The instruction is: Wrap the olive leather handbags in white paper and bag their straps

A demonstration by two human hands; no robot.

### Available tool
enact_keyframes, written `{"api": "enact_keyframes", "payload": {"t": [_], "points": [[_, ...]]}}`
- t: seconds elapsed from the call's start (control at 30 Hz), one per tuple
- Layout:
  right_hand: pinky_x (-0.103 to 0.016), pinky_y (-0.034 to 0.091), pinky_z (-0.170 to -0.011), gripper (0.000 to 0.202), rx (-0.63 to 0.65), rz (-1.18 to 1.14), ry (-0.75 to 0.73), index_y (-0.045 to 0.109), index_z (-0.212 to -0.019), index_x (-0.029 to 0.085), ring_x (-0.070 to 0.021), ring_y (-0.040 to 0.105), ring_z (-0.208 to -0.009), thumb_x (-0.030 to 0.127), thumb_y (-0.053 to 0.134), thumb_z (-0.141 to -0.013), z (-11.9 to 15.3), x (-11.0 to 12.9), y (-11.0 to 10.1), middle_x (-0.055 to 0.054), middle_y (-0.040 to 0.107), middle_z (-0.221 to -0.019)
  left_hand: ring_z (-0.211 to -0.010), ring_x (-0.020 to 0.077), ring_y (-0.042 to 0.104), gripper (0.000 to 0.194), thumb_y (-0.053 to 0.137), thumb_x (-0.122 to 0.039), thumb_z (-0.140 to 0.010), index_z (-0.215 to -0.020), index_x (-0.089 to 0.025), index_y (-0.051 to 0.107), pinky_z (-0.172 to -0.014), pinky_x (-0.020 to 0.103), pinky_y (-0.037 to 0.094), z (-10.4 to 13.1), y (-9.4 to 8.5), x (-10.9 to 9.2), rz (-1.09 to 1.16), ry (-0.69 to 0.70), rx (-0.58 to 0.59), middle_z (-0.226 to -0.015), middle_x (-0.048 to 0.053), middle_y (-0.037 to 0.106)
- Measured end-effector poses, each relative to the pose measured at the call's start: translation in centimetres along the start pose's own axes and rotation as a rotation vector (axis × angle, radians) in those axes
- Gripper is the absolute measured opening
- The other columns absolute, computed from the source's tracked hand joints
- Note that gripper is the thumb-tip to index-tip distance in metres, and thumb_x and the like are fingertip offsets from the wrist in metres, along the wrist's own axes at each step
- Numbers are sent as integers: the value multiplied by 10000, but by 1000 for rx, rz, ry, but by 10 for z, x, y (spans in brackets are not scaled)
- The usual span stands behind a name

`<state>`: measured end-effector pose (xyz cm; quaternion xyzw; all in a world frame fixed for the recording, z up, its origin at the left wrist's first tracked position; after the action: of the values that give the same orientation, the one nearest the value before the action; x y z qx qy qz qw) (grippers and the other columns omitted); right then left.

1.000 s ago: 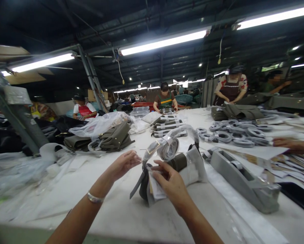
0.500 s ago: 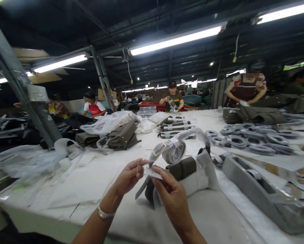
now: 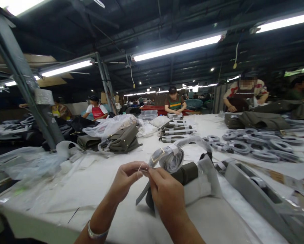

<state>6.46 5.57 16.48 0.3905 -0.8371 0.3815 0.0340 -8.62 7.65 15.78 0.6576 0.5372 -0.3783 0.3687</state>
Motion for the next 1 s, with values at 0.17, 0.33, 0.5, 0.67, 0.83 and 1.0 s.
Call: {"api": "enact_keyframes", "payload": {"t": [0.17,0.33,0.5,0.67,0.83,1.0], "points": [[-294,523,-748,282,68,7,-46,718,-1099,209,-229,702,-859,229,458,-990,-4,6,3,-75,730,-964,-953,217,672,119,764,-226,-807,-926,-218,771,-876,312,524,4,6,-29,-371,205,-42,-999,78,733],[-295,541,-902,321,-73,-189,1,700,-1175,206,-202,696,-978,182,447,-977,4,-10,-1,-80,707,-1103,-808,144,649,276,679,-212,-869,-1136,-271,719,-774,249,526,28,3,-31,-585,368,-203,-891,26,699],[-321,548,-967,269,-118,-222,44,723,-1135,220,-214,679,-1078,241,518,-963,27,-34,9,-84,695,-1182,-846,137,649,490,760,-392,-811,-1251,-210,644,-789,224,534,71,-37,31,-277,2,-638,-905,19,658],[-333,540,-1005,325,-84,-277,27,683,-1230,205,-208,676,-1109,196,539,-938,40,-48,27,-90,688,-1227,-716,127,660,316,759,-313,-821,-1105,-195,686,-681,212,556,120,-24,51,-405,152,-805,-796,8,669],[-359,509,-1052,324,-48,-399,73,670,-1243,230,-208,644,-1170,209,543,-945,43,-53,30,-70,691,-1241,-621,125,646,194,581,-78,-902,-1008,-182,705,-599,209,544,131,69,30,-846,880,-207,-721,27,706],[-304,566,-945,294,-25,-483,183,669,-1227,240,-185,706,-1024,259,506,-983,61,-72,16,-77,692,-1230,-718,155,706,219,554,-117,-928,-1079,-210,683,-672,226,576,104,70,47,-854,614,40,-826,46,742]]}}
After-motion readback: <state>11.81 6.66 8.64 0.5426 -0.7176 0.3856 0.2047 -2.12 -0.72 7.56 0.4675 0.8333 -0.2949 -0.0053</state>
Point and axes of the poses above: each hand's wrist, its own z-axis away from the middle knuckle, its own y-axis out of the palm, x = y × z, the point moved 6 cm from there along -z, towards the middle knuckle
